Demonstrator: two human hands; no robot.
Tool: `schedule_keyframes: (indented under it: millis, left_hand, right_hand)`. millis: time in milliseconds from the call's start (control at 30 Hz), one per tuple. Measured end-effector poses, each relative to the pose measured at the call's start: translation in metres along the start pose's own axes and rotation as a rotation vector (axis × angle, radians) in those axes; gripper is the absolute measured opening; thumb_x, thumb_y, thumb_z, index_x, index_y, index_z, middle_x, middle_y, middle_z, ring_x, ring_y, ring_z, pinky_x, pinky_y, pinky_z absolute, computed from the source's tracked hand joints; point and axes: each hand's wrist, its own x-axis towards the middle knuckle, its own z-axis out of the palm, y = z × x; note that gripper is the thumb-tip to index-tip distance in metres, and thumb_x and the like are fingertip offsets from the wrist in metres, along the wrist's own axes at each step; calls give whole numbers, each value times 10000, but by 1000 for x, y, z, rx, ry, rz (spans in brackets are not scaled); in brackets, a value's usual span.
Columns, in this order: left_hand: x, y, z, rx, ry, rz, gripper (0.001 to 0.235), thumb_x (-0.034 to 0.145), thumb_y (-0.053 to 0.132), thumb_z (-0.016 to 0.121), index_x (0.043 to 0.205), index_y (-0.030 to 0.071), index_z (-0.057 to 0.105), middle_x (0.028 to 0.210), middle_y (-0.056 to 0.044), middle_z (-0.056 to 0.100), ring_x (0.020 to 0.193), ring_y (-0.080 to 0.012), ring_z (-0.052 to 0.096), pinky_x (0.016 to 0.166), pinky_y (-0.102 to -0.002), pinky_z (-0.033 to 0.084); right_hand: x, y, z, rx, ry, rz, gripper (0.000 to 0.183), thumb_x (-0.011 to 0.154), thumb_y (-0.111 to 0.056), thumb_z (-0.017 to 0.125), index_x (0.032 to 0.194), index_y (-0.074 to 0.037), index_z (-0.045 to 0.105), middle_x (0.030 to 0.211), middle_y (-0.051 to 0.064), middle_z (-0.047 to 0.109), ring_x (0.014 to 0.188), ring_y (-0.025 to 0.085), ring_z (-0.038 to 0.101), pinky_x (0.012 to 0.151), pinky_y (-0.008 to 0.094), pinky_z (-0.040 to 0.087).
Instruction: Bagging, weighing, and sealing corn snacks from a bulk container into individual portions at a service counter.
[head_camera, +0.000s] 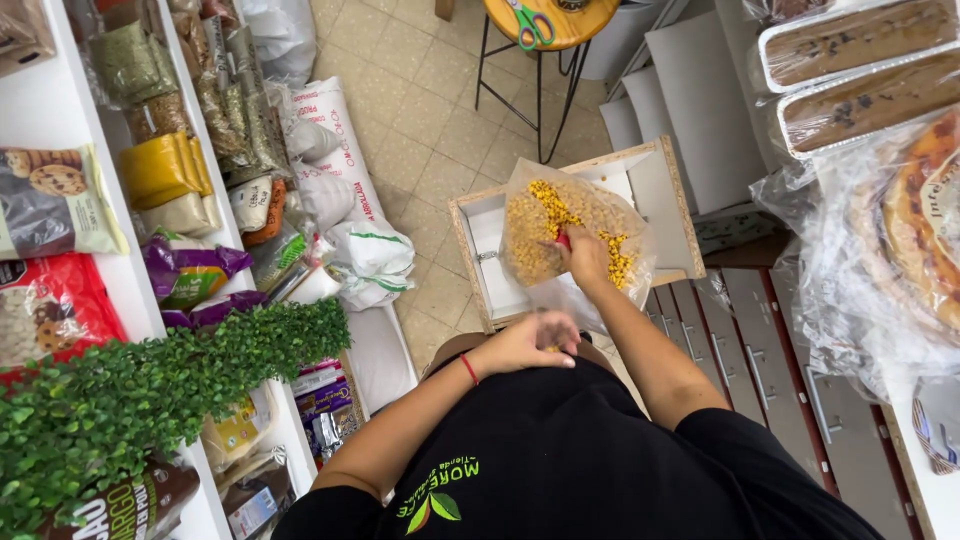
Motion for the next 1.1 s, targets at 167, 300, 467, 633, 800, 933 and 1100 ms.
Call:
schedule_keyframes:
  millis: [167, 300, 467, 633, 800, 933, 1100]
  left_hand:
    - [12, 16, -32, 389, 139, 72, 251, 794, 154, 815, 995, 123, 668, 819, -8, 699, 820, -122, 658, 721, -283, 531]
    - [10, 12, -70, 680, 337, 78, 178, 831, 168, 786, 972, 131, 684, 812, -17, 698, 785, -150, 674, 702, -272, 545]
    - [12, 27, -94, 947, 489, 125, 221, 744, 224, 817, 889, 146, 670, 725, -20, 675, 729, -225, 677, 668, -335, 542]
    - [23, 23, -106, 1033, 457, 89, 160, 737, 254, 795, 812, 207, 662, 675, 36, 657, 700, -161, 667, 651, -295, 532]
    - [35, 11, -122, 933, 284, -10, 161, 725, 234, 772, 821, 153, 670, 651, -13, 657, 633, -170, 635, 618, -330, 515]
    - [39, 16, -119, 612, 182, -133, 319, 784, 224, 773, 1013, 44, 642, 643, -109, 594, 510, -147, 573, 448, -237, 517]
    - [40, 11, -107, 357, 225, -58, 306, 942, 365, 602, 1062, 85, 618, 652, -66, 584, 470, -109, 550, 396, -206, 441]
  right_hand:
    - [-11, 7, -29, 27, 63, -63, 267, 906, -324, 657, 1124, -170, 655, 953, 128, 718, 1006, 340, 650, 905, 462, 482]
    - [-36, 16, -41, 120, 143, -77, 247, 884, -258, 691, 1109, -158, 667, 947, 120, 707, 961, 328, 669, 841, 444, 521]
    - [-85, 18, -84, 144, 267, -112, 213, 863, -232, 720, 1054, -145, 683, 912, 92, 686, 907, 326, 651, 811, 417, 519]
    - [-133, 28, -115, 191, 347, -79, 213, 831, -250, 767, 1026, -184, 708, 932, 17, 679, 919, 250, 607, 810, 342, 507]
    - [-166, 24, -149, 238, 370, -75, 197, 835, -221, 765, 1018, -171, 714, 939, 26, 686, 913, 277, 597, 806, 359, 501]
    - [-173, 26, -155, 185, 369, -80, 208, 832, -218, 765, 1028, -174, 713, 937, 15, 687, 910, 264, 589, 809, 355, 504]
    - [-151, 16, -122, 73, 379, -79, 214, 818, -231, 764, 1012, -161, 706, 904, 27, 680, 891, 251, 592, 784, 346, 509]
